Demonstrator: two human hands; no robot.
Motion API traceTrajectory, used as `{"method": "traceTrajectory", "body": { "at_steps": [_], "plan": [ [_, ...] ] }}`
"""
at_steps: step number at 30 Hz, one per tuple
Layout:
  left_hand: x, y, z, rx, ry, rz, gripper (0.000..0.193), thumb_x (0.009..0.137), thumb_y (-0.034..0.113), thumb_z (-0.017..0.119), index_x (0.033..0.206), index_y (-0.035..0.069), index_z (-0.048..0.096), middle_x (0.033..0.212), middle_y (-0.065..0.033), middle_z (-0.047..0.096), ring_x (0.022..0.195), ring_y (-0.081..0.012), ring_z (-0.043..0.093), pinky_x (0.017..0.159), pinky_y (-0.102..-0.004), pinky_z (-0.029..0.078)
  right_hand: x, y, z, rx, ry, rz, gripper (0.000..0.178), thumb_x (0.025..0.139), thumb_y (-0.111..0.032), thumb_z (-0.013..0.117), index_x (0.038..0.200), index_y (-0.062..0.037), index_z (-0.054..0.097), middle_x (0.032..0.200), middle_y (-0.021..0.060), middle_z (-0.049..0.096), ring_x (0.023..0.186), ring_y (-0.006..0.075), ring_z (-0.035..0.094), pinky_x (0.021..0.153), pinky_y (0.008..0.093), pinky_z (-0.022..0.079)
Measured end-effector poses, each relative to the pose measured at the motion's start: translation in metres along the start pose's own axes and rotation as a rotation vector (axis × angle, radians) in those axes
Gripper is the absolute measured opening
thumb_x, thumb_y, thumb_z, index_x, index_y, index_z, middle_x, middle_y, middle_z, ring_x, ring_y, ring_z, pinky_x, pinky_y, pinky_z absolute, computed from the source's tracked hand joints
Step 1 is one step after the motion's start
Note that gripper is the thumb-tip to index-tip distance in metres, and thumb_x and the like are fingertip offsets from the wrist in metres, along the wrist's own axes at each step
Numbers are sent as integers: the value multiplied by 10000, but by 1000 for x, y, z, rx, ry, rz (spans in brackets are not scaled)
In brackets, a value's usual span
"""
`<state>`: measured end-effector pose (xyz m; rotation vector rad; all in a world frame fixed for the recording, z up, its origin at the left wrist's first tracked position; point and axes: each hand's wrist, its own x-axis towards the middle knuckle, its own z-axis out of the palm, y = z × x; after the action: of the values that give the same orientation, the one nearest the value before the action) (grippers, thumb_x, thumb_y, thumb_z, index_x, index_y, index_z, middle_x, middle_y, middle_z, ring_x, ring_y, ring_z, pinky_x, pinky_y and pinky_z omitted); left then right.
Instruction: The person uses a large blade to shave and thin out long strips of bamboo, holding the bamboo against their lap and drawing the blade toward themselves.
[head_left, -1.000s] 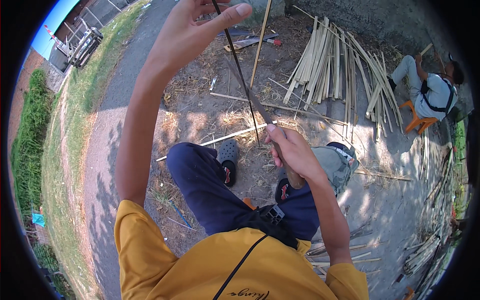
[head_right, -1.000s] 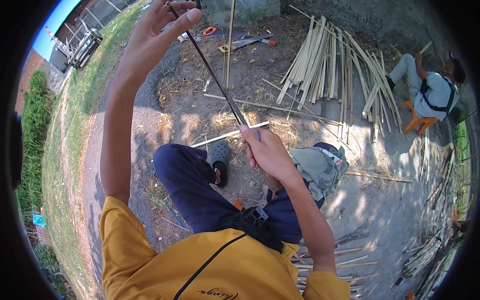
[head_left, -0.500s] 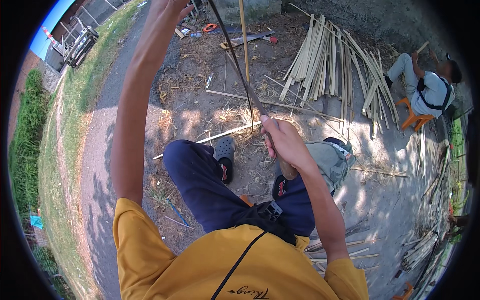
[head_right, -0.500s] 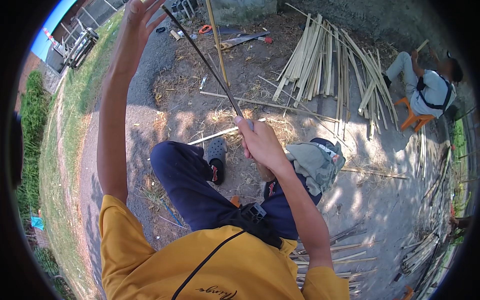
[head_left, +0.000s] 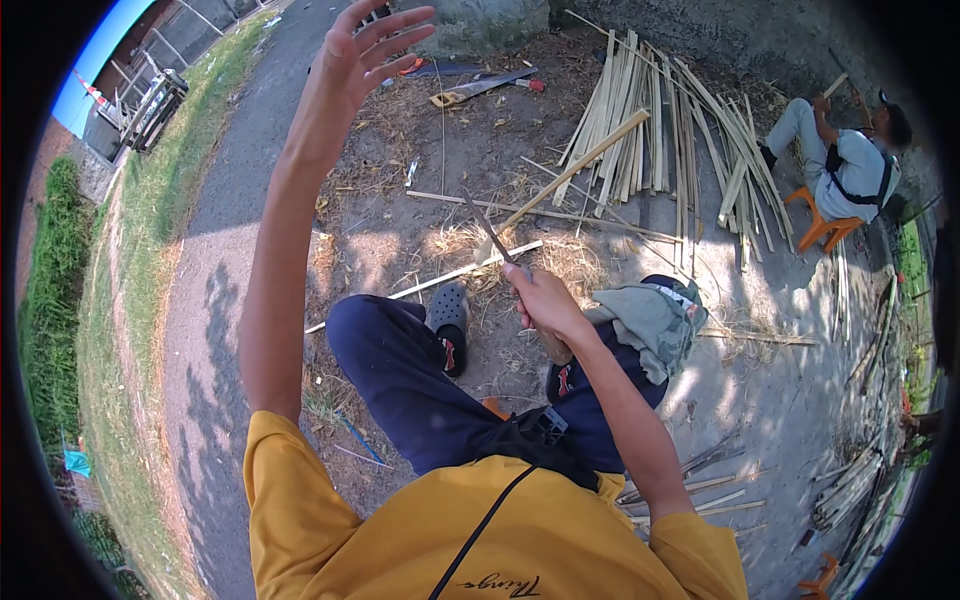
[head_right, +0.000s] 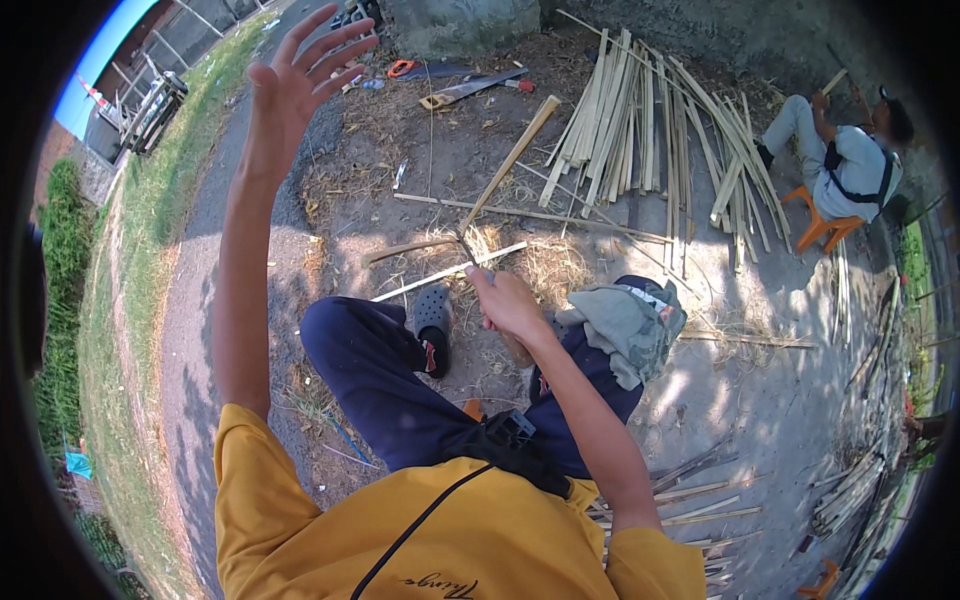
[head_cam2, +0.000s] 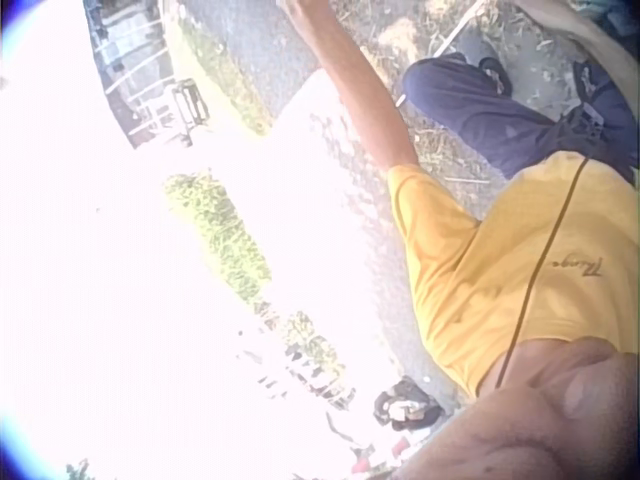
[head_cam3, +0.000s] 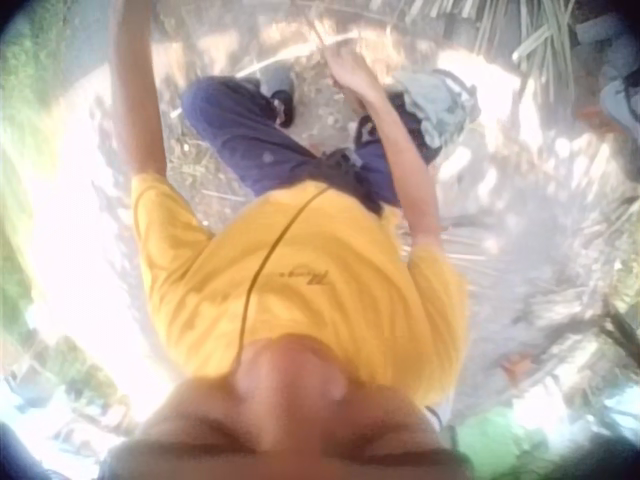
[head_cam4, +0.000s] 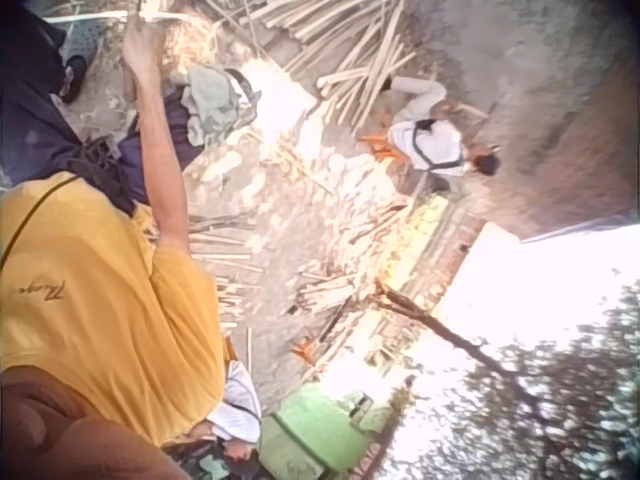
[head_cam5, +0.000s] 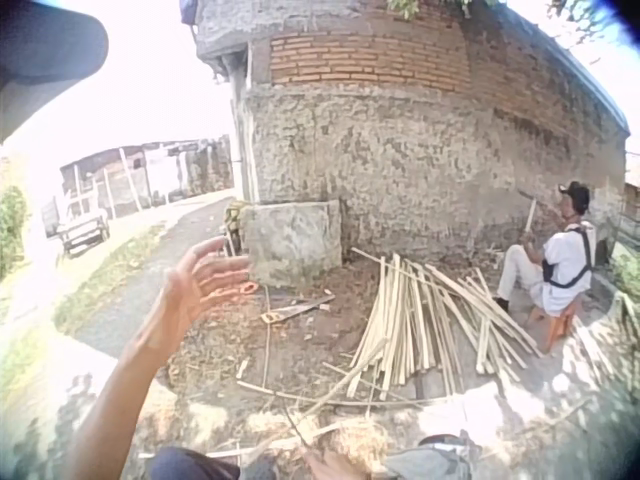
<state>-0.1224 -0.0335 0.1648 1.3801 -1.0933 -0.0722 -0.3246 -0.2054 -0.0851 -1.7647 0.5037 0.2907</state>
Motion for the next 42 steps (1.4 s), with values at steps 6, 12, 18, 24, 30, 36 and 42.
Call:
{"method": "traceTrajectory", "body": {
  "at_steps": [6, 12, 18, 24, 30, 36, 42],
  "plan": [
    [-55, -6, 28, -37, -377, -46, 1197, 718, 1025, 467, 1385, 42, 619, 1161, -128, 745, 1134, -285, 715, 1089, -505, 487, 42, -16, 8, 212, -51, -65, 533, 1070, -495, 536, 875, 0, 571, 641, 29, 546, 489, 142, 560, 455, 313, 464],
    [-59, -2, 35, 305, -204, -35, 329, 1046, 272, 678, 1244, 10, 689, 1022, -93, 738, 1012, -184, 729, 921, -354, 571, 40, -52, -4, 220, -4, -42, 572, 1056, -476, 516, 714, -20, 570, 617, 49, 579, 496, 187, 609, 491, 357, 504],
    [-29, 5, 10, 137, 232, -87, 291, 1115, 218, 533, 1082, -16, 703, 906, -63, 716, 907, -162, 743, 848, -344, 650, 7, -65, -22, 169, -84, -37, 556, 1046, -532, 553, 945, 14, 590, 688, 18, 551, 520, 120, 569, 484, 283, 469],
    [-21, 9, -4, 171, 259, -21, 347, 1123, 298, 516, 1097, 10, 707, 886, -65, 720, 885, -163, 751, 850, -352, 652, -39, -65, -30, 185, -68, -59, 564, 1074, -517, 516, 965, 30, 593, 675, 11, 532, 514, 114, 544, 488, 279, 440],
    [-27, -11, 24, 195, 21, -121, 464, 1065, 395, 619, 1368, 45, 595, 1060, -100, 748, 1054, -214, 745, 988, -384, 599, -12, 19, -10, 220, -8, -10, 571, 1058, -509, 545, 916, 39, 618, 657, 35, 564, 488, 149, 575, 483, 315, 474],
    [-28, -17, 30, 152, -153, -71, 436, 1080, 399, 594, 1334, 47, 621, 991, -74, 759, 1011, -180, 748, 928, -328, 589, -6, 29, -2, 249, 20, 17, 561, 1054, -510, 555, 930, 33, 623, 653, 45, 575, 482, 153, 585, 472, 315, 471],
    [-26, -28, 34, -12, -46, -167, 401, 1163, 311, 393, 1246, 5, 637, 734, -7, 575, 698, -124, 629, 774, -322, 577, 12, 67, 5, 278, 97, -17, 559, 1050, -513, 559, 875, 13, 632, 601, 38, 566, 451, 150, 578, 447, 314, 462]
  ]
}}
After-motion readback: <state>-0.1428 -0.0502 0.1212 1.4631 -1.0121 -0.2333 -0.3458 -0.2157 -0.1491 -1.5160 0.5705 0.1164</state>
